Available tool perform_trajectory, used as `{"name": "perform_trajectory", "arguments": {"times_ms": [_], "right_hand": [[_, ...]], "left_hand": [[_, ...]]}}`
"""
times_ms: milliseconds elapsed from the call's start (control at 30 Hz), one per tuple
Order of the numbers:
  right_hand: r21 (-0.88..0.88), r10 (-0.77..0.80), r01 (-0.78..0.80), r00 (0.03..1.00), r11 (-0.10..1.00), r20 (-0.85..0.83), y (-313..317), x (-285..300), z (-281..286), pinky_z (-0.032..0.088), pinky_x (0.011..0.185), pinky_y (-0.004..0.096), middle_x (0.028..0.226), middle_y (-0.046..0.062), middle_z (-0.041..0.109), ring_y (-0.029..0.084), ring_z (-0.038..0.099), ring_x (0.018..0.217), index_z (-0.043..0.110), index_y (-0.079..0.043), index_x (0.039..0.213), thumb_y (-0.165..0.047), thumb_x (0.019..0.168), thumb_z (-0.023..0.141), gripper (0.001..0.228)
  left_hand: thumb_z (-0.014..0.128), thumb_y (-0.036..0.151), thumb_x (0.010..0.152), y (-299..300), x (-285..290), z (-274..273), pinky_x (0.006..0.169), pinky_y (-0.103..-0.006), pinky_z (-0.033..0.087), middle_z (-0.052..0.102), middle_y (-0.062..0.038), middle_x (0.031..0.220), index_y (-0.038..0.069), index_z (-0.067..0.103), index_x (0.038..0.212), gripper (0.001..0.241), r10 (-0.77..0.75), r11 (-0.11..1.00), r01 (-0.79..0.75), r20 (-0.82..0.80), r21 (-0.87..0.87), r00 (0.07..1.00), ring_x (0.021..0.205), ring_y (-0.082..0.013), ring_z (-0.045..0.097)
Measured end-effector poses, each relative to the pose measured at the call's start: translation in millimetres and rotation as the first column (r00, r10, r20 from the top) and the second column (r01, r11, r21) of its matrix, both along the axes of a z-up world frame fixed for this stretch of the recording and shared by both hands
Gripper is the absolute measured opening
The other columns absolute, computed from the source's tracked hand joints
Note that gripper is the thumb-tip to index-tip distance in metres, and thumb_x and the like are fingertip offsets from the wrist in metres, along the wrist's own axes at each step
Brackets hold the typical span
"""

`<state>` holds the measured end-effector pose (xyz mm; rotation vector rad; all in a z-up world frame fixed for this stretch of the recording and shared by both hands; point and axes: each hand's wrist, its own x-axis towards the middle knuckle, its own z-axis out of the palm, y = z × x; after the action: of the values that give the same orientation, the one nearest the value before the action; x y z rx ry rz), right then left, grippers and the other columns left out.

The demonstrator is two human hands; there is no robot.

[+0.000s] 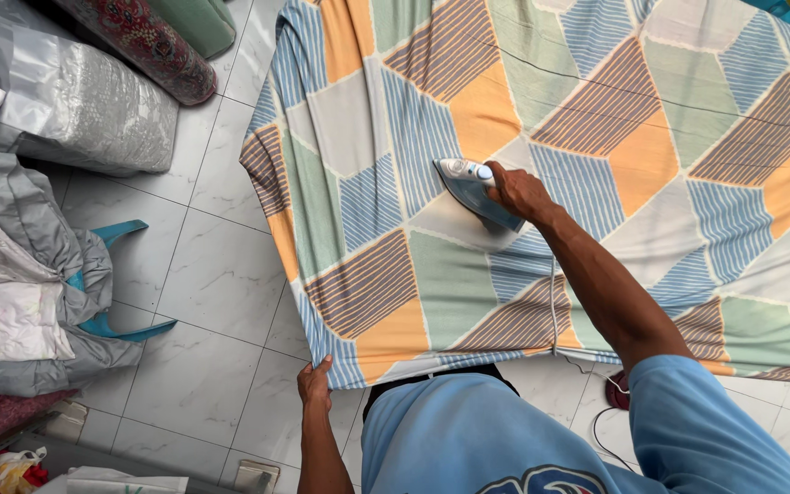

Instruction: The person irons a large patterned bed sheet laid out on a table. They use a steam iron in their right hand and hold the sheet with their left hand, moving systematically across the surface to smooth out wrinkles.

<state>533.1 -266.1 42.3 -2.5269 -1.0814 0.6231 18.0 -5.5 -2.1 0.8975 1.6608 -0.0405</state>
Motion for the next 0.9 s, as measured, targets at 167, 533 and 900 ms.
{"name": "perform_trajectory", "arguments": {"times_ms": [167,533,900], "right_hand": [[0.07,-0.074,0.069,0.994,0.995,0.077,42.5,65.7,-6.0,0.048,0.063,0.058,0.083,0.024,0.067,0.047,0.065,0.075,0.047,-0.006,0.124,-0.019,0.093,0.063,0.037],[0.072,0.002,0.001,0.999,0.997,-0.05,44.6,-37.9,1.6,0.052,0.063,0.057,0.084,0.026,0.07,0.046,0.067,0.073,0.044,-0.009,0.139,-0.022,0.092,0.063,0.052],[0.046,-0.172,0.171,0.985,0.984,0.015,86.2,68.0,-0.2,0.05,0.068,0.06,0.084,0.03,0.068,0.05,0.067,0.076,0.046,-0.008,0.135,-0.022,0.091,0.063,0.049]], "left_hand": [[0.076,0.017,0.089,3.1,5.1,-2.2,0.084,-0.0424,0.054,0.072,-0.014,0.11,-0.003,0.068,0.119,0.037,0.036,0.999,-0.034,0.047,-0.036,0.998,0.094,-0.0282,0.067],[0.076,0.014,0.089,20.5,30.0,-12.9,0.075,-0.0425,0.059,0.07,-0.016,0.112,-0.005,0.065,0.124,0.042,0.13,0.983,-0.119,0.076,-0.139,0.989,0.092,-0.0283,0.068],[0.076,0.016,0.088,13.3,35.6,-13.8,0.072,-0.0443,0.058,0.07,-0.016,0.111,-0.002,0.066,0.124,0.041,0.154,0.978,-0.151,0.009,-0.141,0.988,0.092,-0.0285,0.067]]}}
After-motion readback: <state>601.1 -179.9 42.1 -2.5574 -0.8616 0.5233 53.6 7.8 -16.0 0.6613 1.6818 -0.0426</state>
